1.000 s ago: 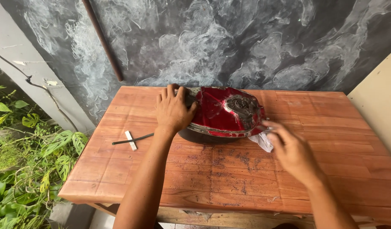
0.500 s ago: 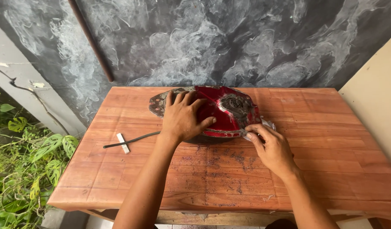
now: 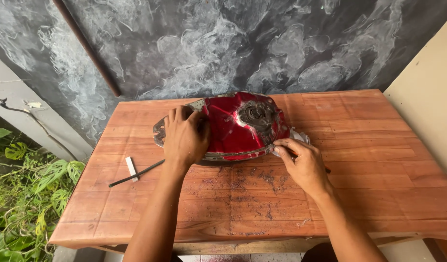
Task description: Detailing and cleaning a red fuel tank using a cloth and a small scraper tool
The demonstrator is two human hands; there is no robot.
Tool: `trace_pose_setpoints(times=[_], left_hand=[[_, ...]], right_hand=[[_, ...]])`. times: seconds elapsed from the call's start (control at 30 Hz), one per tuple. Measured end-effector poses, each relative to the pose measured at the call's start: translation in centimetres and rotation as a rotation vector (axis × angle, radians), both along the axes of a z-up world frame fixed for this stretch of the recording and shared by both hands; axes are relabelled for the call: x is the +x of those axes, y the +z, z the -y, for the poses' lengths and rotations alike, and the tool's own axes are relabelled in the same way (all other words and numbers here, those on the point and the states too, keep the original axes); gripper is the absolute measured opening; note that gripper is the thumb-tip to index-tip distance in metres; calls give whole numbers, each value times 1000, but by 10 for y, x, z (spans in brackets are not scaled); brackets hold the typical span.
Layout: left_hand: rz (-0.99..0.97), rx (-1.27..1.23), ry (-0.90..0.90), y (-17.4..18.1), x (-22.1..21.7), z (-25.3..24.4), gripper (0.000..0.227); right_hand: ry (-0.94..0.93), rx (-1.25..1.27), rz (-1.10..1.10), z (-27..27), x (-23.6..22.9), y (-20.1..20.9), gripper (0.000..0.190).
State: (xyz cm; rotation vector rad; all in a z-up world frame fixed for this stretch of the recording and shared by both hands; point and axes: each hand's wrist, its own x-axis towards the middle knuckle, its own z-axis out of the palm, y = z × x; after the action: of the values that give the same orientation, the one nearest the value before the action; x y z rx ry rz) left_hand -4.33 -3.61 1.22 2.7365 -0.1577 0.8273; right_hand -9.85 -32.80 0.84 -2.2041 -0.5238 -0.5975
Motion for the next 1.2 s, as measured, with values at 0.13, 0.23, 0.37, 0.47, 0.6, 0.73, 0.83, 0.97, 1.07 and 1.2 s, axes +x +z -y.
trace_pose_setpoints(times=[0.13, 0.23, 0.37, 0.47, 0.6, 0.73, 0.83, 0.97, 1.07, 1.2], left_hand=[[165, -29, 17, -12, -17, 0, 24], [290, -63, -6, -14, -19, -5, 25], [157, 40, 33, 5, -14, -4, 67], [73, 119, 101, 3, 14, -5, 59], [159, 247, 238, 11, 27, 0, 58], [-33, 206, 139, 38, 16, 12, 70], [-275, 233, -22, 33, 21, 16, 94], [-321, 316, 47, 45, 11, 38, 107], [-388, 324, 40, 58, 1, 39, 114], [-432, 358, 46, 60, -3, 41, 119]], right_hand=[[-32, 14, 27, 5, 15, -18, 14], [-2, 37, 31, 7, 21, -18, 16], [-26, 40, -69, 5, 20, -14, 16], [-61, 12, -57, 8, 29, -22, 19], [-55, 87, -56, -1, 28, -17, 14], [-72, 86, -57, -2, 26, -13, 17], [-56, 39, -10, -1, 25, -14, 18], [-44, -7, 9, 5, 26, -23, 21], [-27, -21, -23, 5, 18, -24, 26], [-88, 46, -51, 17, 36, -56, 18]])
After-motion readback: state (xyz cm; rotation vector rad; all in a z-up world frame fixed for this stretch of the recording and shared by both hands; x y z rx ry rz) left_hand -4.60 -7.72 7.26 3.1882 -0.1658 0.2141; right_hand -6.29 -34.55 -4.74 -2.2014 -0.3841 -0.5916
